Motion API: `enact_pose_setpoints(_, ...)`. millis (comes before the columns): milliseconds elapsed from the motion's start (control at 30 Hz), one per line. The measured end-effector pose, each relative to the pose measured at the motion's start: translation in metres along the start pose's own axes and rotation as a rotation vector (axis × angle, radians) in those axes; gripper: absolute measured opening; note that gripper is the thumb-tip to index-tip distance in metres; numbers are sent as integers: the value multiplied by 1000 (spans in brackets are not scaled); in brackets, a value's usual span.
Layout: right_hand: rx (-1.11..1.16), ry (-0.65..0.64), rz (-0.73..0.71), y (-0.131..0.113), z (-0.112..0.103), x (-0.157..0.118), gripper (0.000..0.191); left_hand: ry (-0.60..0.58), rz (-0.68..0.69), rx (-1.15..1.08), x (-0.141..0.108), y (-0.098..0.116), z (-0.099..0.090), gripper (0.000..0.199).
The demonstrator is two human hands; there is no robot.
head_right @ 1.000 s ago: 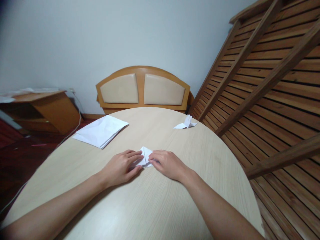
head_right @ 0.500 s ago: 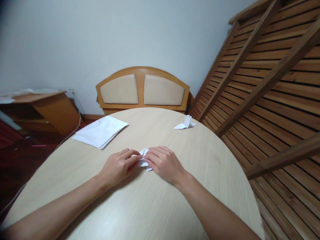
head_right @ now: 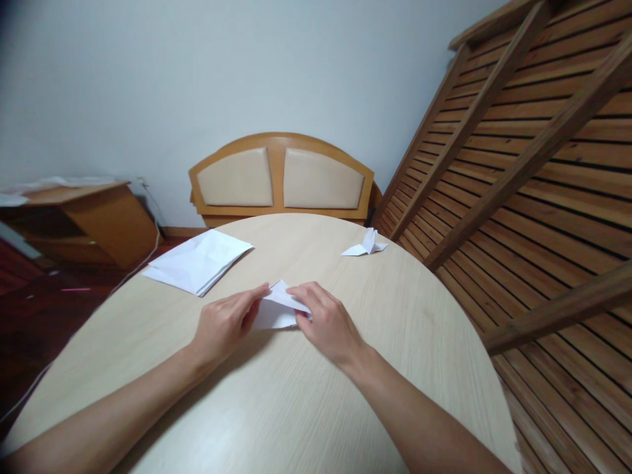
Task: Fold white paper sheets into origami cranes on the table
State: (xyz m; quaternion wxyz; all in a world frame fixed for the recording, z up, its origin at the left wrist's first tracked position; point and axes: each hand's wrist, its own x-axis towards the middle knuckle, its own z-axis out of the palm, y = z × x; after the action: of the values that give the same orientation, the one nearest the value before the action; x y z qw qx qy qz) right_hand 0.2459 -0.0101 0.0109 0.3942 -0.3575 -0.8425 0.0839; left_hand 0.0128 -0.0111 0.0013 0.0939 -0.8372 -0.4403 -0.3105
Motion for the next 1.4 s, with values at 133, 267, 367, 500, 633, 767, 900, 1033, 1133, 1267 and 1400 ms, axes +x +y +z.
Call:
enact_pose_setpoints(133,8,77,-33,0,2,-2,48,-13,-146,-116,-1,-1,3,35)
enact_pose_setpoints(267,47,83,-17,1,4,-2,45,-5,-310,-436,3,5,4,29)
enact_pose_setpoints(367,100,56,58,2,7,-3,52,1,-446,-675,5,10,8,24)
enact_pose_setpoints(500,142,-58,83,4,9,-3,59,-31,-540,-826,6,11,14,23)
enact_pose_setpoints(633,111,-199,41,7,9,-4,60,-153,-517,-795,4,6,16,32)
enact_pose_setpoints(767,84,-298,20,9,8,-5,55,-206,-509,-756,3,2,15,40)
enact_pose_setpoints(900,92,-379,7,9,8,-5,49,-189,-442,-652,3,0,12,39)
enact_pose_setpoints(1033,110,-436,-29,9,9,-6,51,-195,-229,-492,2,2,11,32)
enact_pose_setpoints(1133,76,-463,-34,9,8,-7,55,-230,-128,-430,0,5,12,34)
enact_pose_setpoints(1267,14,-473,-24,6,3,-5,49,-297,-65,-410,-2,7,13,38)
enact_pose_setpoints(1400,0,-454,-6,6,0,0,30,-331,-11,-408,-5,6,13,47)
